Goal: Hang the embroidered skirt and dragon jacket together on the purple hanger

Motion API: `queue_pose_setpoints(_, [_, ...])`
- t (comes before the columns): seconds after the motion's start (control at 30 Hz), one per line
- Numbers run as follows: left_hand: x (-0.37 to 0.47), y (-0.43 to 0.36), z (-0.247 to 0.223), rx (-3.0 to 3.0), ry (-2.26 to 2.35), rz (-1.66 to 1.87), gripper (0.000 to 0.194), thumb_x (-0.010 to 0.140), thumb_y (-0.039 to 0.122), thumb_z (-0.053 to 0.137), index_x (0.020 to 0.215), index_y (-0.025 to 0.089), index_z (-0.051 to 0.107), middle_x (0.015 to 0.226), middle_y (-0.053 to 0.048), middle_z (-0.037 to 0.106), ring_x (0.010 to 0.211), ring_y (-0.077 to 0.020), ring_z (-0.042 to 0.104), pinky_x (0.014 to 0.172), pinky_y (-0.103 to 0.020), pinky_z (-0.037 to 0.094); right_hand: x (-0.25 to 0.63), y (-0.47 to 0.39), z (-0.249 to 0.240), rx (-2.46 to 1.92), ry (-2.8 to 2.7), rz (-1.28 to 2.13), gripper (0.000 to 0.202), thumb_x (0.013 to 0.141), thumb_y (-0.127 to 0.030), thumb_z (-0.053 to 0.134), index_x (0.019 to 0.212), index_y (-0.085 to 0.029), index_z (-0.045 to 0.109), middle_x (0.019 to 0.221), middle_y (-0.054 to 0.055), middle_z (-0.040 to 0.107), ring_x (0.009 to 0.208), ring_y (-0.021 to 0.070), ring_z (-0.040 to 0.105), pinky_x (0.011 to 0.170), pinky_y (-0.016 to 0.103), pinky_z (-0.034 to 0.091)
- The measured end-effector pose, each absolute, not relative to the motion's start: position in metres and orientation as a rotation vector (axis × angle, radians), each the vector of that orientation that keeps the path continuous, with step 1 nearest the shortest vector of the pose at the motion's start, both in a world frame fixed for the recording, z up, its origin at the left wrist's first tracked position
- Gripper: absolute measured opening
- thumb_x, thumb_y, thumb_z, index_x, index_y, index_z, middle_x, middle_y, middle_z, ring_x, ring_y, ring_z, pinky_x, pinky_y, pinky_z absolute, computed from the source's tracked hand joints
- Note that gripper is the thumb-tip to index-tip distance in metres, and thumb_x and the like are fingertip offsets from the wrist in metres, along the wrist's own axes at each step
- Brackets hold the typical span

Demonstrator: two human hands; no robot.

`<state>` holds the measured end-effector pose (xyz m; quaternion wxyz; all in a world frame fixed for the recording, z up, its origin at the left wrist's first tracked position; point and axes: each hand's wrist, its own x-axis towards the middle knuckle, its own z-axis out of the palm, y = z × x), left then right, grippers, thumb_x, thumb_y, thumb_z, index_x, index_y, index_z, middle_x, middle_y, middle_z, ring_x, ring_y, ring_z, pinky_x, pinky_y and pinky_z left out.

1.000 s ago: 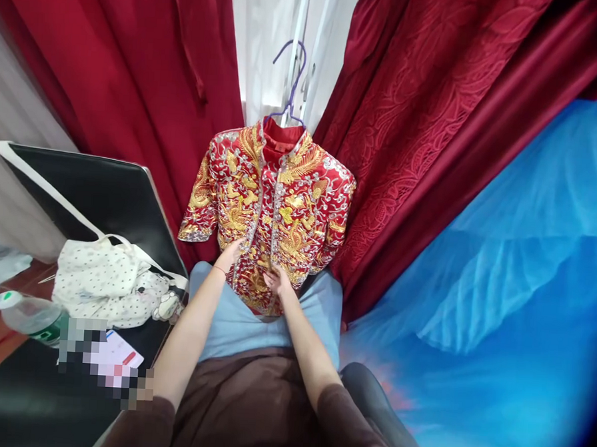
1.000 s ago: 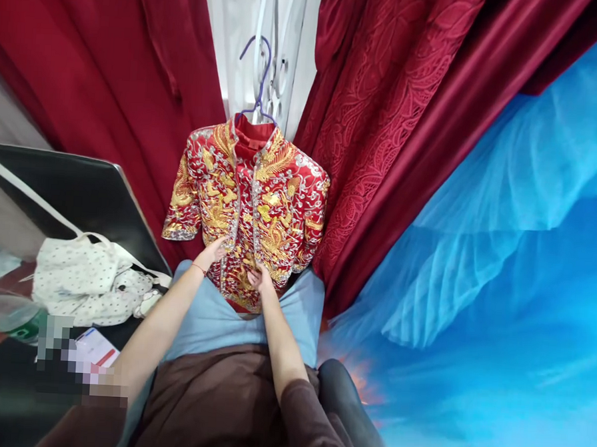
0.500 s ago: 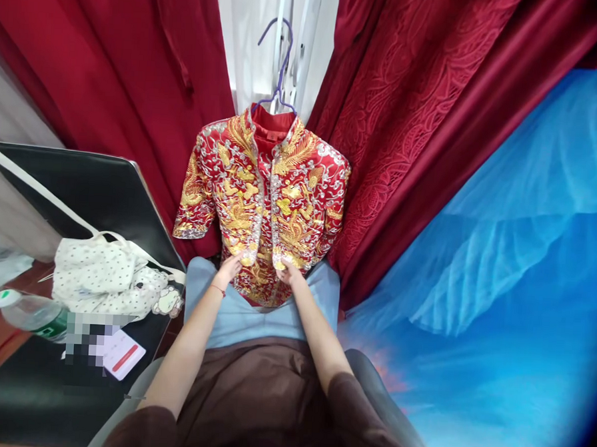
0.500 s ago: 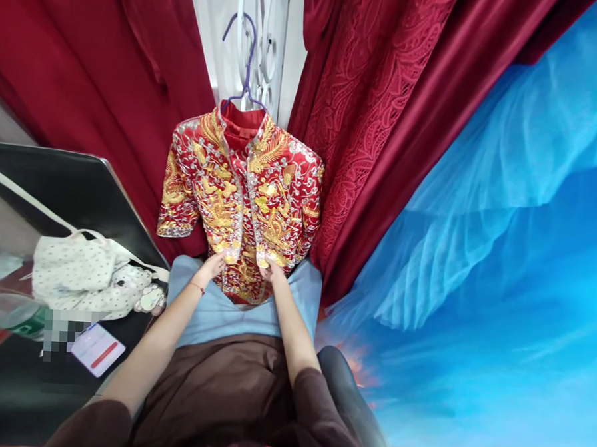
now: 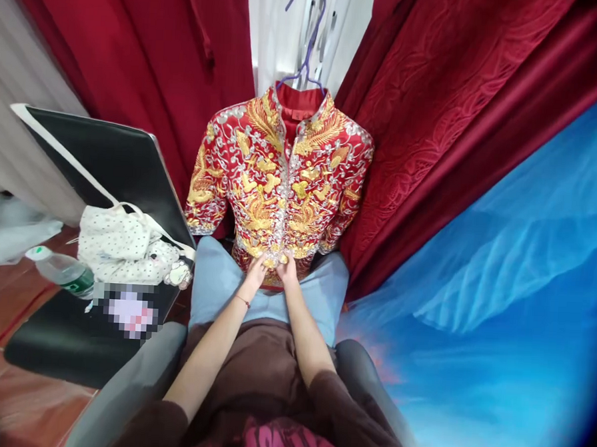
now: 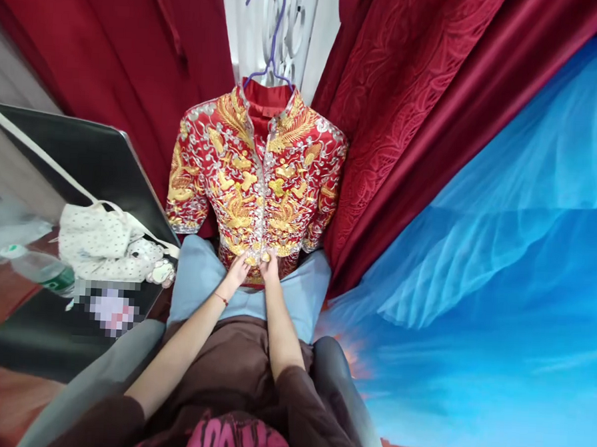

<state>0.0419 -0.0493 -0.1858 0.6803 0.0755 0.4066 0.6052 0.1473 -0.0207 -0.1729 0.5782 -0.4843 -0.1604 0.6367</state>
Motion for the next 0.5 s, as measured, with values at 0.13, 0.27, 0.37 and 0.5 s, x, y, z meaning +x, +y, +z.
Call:
queue_pose_setpoints(0.13, [0.017,-0.044,-0.183,0.146,0.904,1.362,0.02,0.083,0.016,0.075,0.101,0.021,0.069,0.1,-0.002,0.076,0.093,-0.0114,0.07,0.086,-0.022,0.053,0.142,-0.033,-0.175,-1.071,-0.285,1.524,0.005,0.082,-0.018,0.054,0.08,-0.023,0.053,0.076,-0.004,0.069,0.076,0.0104,0.069,0.072,0.019,0.056])
queue_pose_setpoints(0.27, [0.011,-0.042,-0.185,0.16,0.868,1.326,0.017,0.082,0.016,0.076,0.097,0.02,0.068,0.093,0.0,0.073,0.079,-0.0086,0.066,0.07,-0.019,0.051,0.147,-0.039,-0.173,-1.051,-0.277,1.566,0.008,0.08,-0.015,0.057,0.084,-0.021,0.059,0.077,-0.002,0.07,0.071,0.0112,0.068,0.061,0.018,0.052])
queue_pose_setpoints(0.37, [0.012,-0.043,-0.185,0.182,0.853,1.314,0.017,0.078,0.011,0.078,0.082,0.018,0.064,0.076,0.004,0.064,0.058,-0.0036,0.051,0.052,-0.017,0.038,0.151,-0.043,-0.17,-1.036,-0.29,1.566,0.009,0.081,-0.015,0.059,0.088,-0.021,0.06,0.081,-0.001,0.072,0.073,0.0113,0.069,0.059,0.017,0.051])
queue_pose_setpoints(0.5, [0.008,-0.049,-0.182,0.235,0.843,1.292,0.023,0.076,0.011,0.08,0.073,0.017,0.058,0.067,0.006,0.055,0.047,-0.0013,0.031,0.047,-0.019,0.029,0.154,-0.044,-0.164,-0.998,-0.319,1.58,0.003,0.086,-0.02,0.062,0.089,-0.02,0.062,0.082,0.0,0.071,0.071,0.0104,0.067,0.057,0.017,0.051])
